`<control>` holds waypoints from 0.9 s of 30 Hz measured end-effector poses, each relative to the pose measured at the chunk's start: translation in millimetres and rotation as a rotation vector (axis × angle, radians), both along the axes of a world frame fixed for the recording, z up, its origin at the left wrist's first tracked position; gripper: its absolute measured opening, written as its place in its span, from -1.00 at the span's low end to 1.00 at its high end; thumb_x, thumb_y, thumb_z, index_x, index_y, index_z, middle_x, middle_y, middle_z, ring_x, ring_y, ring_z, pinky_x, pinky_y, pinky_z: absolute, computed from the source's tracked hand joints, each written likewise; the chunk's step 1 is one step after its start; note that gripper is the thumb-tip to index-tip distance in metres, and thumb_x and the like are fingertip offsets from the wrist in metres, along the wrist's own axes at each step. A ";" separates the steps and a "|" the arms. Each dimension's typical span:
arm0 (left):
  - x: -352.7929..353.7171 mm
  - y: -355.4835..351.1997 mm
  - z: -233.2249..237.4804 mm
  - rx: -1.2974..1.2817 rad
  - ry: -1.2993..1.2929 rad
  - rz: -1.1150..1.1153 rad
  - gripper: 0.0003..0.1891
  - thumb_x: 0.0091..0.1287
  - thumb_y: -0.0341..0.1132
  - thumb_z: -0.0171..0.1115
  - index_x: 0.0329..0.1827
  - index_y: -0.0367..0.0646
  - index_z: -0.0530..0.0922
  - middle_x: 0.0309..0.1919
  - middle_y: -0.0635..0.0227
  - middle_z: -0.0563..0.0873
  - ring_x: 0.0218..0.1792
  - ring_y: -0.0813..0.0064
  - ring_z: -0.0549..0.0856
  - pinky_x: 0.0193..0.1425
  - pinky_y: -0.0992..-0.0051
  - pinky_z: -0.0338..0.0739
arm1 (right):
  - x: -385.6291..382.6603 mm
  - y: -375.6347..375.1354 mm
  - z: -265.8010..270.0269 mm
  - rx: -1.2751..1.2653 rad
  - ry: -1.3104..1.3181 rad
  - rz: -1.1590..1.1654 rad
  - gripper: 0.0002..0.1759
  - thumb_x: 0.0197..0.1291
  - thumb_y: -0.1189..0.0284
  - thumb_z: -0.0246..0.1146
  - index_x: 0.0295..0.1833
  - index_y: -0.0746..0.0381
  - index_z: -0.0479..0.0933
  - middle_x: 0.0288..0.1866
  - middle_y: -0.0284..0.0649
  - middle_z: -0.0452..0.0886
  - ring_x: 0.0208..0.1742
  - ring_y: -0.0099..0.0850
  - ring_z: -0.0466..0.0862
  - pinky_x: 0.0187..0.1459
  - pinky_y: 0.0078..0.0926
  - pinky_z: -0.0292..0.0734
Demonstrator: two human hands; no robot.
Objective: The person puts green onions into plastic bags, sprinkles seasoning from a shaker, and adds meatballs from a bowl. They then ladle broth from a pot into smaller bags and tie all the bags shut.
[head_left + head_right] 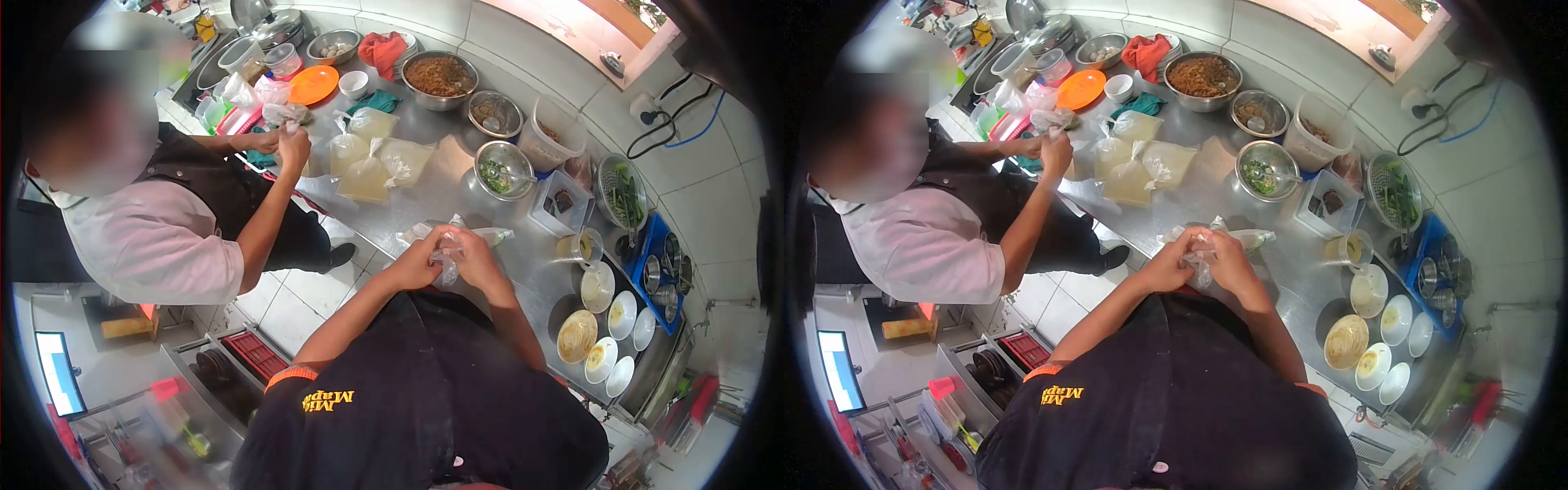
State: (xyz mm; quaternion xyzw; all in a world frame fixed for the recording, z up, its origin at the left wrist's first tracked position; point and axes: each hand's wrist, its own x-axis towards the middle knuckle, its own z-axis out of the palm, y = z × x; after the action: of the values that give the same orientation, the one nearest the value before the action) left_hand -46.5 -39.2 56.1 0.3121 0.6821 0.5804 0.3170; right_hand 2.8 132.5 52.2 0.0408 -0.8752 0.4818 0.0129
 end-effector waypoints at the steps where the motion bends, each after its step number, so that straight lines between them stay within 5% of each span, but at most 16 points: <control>1: -2.3 -2.2 -3.1 0.070 0.030 0.010 -0.25 -0.02 -0.72 0.03 0.33 -0.10 0.18 0.08 0.17 0.56 0.19 0.30 0.56 0.19 0.39 0.45 | -4.6 0.8 -5.3 0.012 0.024 -0.026 -0.59 -0.04 0.68 0.24 0.02 0.32 0.54 -0.10 0.03 0.61 -0.04 -0.01 0.62 -0.02 -0.26 0.51; 3: -7.7 -7.1 -14.6 0.212 0.091 0.034 -0.21 -0.06 -0.74 -0.02 0.36 -0.07 0.18 0.20 0.14 0.49 0.28 0.29 0.49 0.34 0.41 0.36 | -11.4 5.4 7.6 0.042 0.030 -0.100 -0.70 -0.06 0.69 0.23 -0.12 0.33 0.58 -0.19 0.03 0.63 -0.11 -0.01 0.63 -0.09 -0.26 0.53; 6: -23.1 -30.1 -19.6 0.087 0.252 0.177 -0.19 -0.04 -0.64 0.20 0.39 -0.06 0.21 0.36 0.03 0.31 0.46 0.16 0.23 0.50 0.23 0.11 | -20.2 17.4 25.7 0.105 0.060 -0.064 -0.78 -0.06 0.68 0.23 -0.22 0.33 0.61 -0.24 0.03 0.64 -0.15 -0.03 0.65 -0.14 -0.24 0.54; 12: -16.3 -10.9 1.7 -0.346 0.668 0.011 0.04 -0.15 -0.01 0.50 0.48 0.03 0.19 0.55 0.16 -0.01 0.53 -0.16 -0.17 0.50 -0.15 -0.28 | -20.1 -15.7 79.0 0.248 0.152 0.416 -0.77 -0.11 0.63 0.24 -0.24 0.27 0.61 -0.20 -0.05 0.63 -0.09 -0.07 0.63 -0.10 -0.23 0.54; 15: -19.3 -3.6 23.1 -0.217 0.826 0.067 -0.10 -0.02 0.09 0.38 0.44 0.04 0.30 0.56 0.26 0.00 0.52 -0.17 -0.12 0.51 -0.12 -0.36 | -17.7 -38.8 102.6 0.338 0.238 0.504 -0.75 -0.13 0.61 0.24 -0.22 0.26 0.59 -0.18 -0.09 0.61 -0.08 -0.09 0.62 -0.06 -0.24 0.53; 18: -21.0 -13.0 10.3 -0.176 0.679 -0.004 -0.30 0.13 0.05 0.24 0.36 -0.02 0.41 0.49 0.29 0.21 0.52 -0.11 -0.07 0.52 -0.08 -0.35 | -20.3 -43.4 109.3 0.340 0.260 0.567 -0.71 -0.14 0.61 0.24 -0.18 0.27 0.57 -0.15 -0.12 0.61 -0.05 -0.10 0.61 -0.01 -0.25 0.52; 21: -20.6 -27.3 6.6 0.048 0.497 0.058 -0.40 0.26 -0.06 0.13 0.35 -0.09 0.39 0.32 0.19 0.46 0.48 0.00 0.16 0.56 0.08 -0.30 | -33.2 -49.1 115.2 0.237 0.294 0.608 -0.64 -0.05 0.60 0.27 -0.04 0.25 0.57 -0.01 -0.13 0.59 0.07 -0.15 0.58 0.11 -0.31 0.48; 22: -20.2 -28.9 -14.5 0.082 0.460 0.196 -0.50 0.38 -0.11 0.03 0.31 -0.18 0.41 0.01 0.16 0.62 0.25 0.16 0.48 0.52 0.18 0.00 | -32.8 -51.2 117.8 0.136 0.305 0.575 -0.63 -0.01 0.58 0.28 -0.01 0.25 0.57 0.04 -0.12 0.57 0.11 -0.16 0.57 0.14 -0.32 0.47; 25: -18.8 -50.5 -20.0 0.009 0.140 0.469 -0.56 0.48 -0.09 -0.07 0.16 -0.30 0.45 -0.30 0.23 0.59 -0.11 0.27 0.61 0.30 0.27 0.34 | -36.4 -39.9 113.7 -0.004 0.328 0.402 -0.53 0.07 0.51 0.32 0.15 0.26 0.49 0.20 -0.07 0.46 0.25 -0.15 0.47 0.28 -0.27 0.34; 27: -35.3 -56.7 -16.5 0.526 -0.083 0.462 -0.64 0.52 -0.09 -0.10 -0.46 -0.05 0.30 -0.61 0.41 0.42 -0.54 0.52 0.45 -0.33 0.48 0.40 | -34.6 -28.9 105.6 -0.047 0.311 0.266 -0.42 0.09 0.44 0.35 0.26 0.27 0.41 0.30 -0.05 0.38 0.33 -0.14 0.39 0.35 -0.25 0.26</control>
State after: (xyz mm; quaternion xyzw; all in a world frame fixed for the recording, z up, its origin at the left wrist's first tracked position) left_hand -81.8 -95.9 39.6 0.1965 0.5484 0.8049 0.1135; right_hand -31.8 103.6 157.8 0.2295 -0.8382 0.4874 0.0850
